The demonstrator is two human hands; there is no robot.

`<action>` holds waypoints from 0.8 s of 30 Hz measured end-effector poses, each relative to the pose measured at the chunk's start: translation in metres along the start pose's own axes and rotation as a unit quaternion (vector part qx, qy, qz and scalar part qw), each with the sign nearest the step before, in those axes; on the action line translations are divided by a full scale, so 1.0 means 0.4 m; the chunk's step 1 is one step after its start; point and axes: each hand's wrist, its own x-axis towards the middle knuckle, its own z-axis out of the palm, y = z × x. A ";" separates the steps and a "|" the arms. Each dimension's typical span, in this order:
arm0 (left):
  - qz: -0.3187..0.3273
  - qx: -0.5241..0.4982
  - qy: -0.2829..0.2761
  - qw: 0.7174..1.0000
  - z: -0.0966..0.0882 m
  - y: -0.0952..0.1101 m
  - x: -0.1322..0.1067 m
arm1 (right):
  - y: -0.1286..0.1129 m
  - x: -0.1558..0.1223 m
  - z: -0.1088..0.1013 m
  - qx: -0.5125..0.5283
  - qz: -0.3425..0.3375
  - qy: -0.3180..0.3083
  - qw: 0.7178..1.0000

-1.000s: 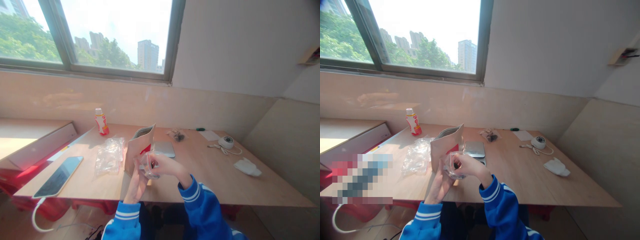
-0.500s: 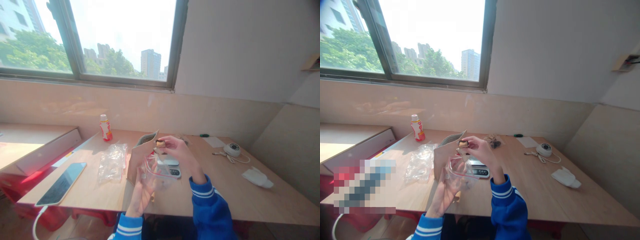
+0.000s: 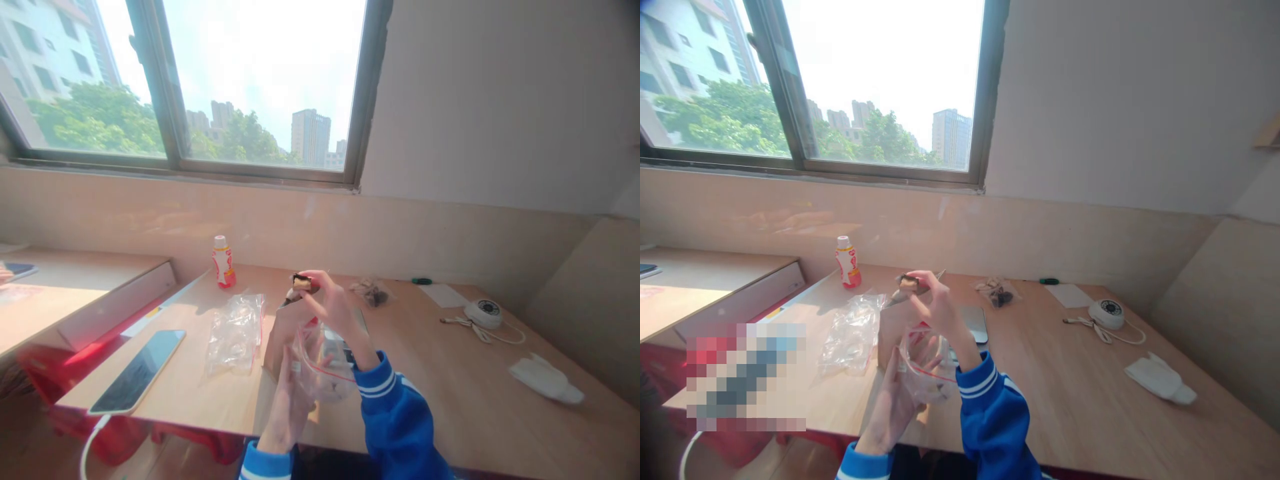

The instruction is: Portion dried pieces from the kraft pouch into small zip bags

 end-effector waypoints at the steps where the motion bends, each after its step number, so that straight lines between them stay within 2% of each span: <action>1: -0.003 -0.018 0.010 1.000 0.003 -0.002 0.000 | -0.001 -0.006 -0.006 -0.021 -0.003 -0.013 1.000; 4: -0.013 -0.047 0.035 0.998 0.007 -0.010 0.004 | -0.007 -0.014 -0.028 -0.097 -0.003 -0.029 0.995; 9: -0.002 -0.049 0.016 0.999 0.005 -0.015 0.010 | 0.001 -0.025 -0.066 -0.178 0.026 -0.065 0.982; 11: 0.006 -0.062 0.010 0.998 0.005 -0.012 0.008 | 0.005 -0.038 -0.079 -0.154 0.021 -0.038 0.987; 14: 0.022 -0.088 0.009 0.996 0.007 -0.005 0.005 | -0.003 -0.060 -0.095 -0.063 0.013 0.028 0.998; 16: 0.026 -0.104 0.019 0.994 0.011 -0.003 0.003 | -0.021 -0.068 -0.100 -0.020 0.022 0.037 0.999; 18: 0.024 -0.122 0.034 0.992 0.017 -0.003 -0.001 | -0.041 -0.068 -0.098 -0.033 0.019 0.007 0.999; 22: 0.025 -0.116 0.077 0.990 0.029 -0.003 -0.012 | -0.051 -0.057 -0.068 -0.152 0.010 -0.089 0.984; 24: 0.011 -0.088 0.107 0.990 0.031 -0.001 -0.018 | -0.043 -0.054 -0.049 -0.193 0.031 -0.090 0.977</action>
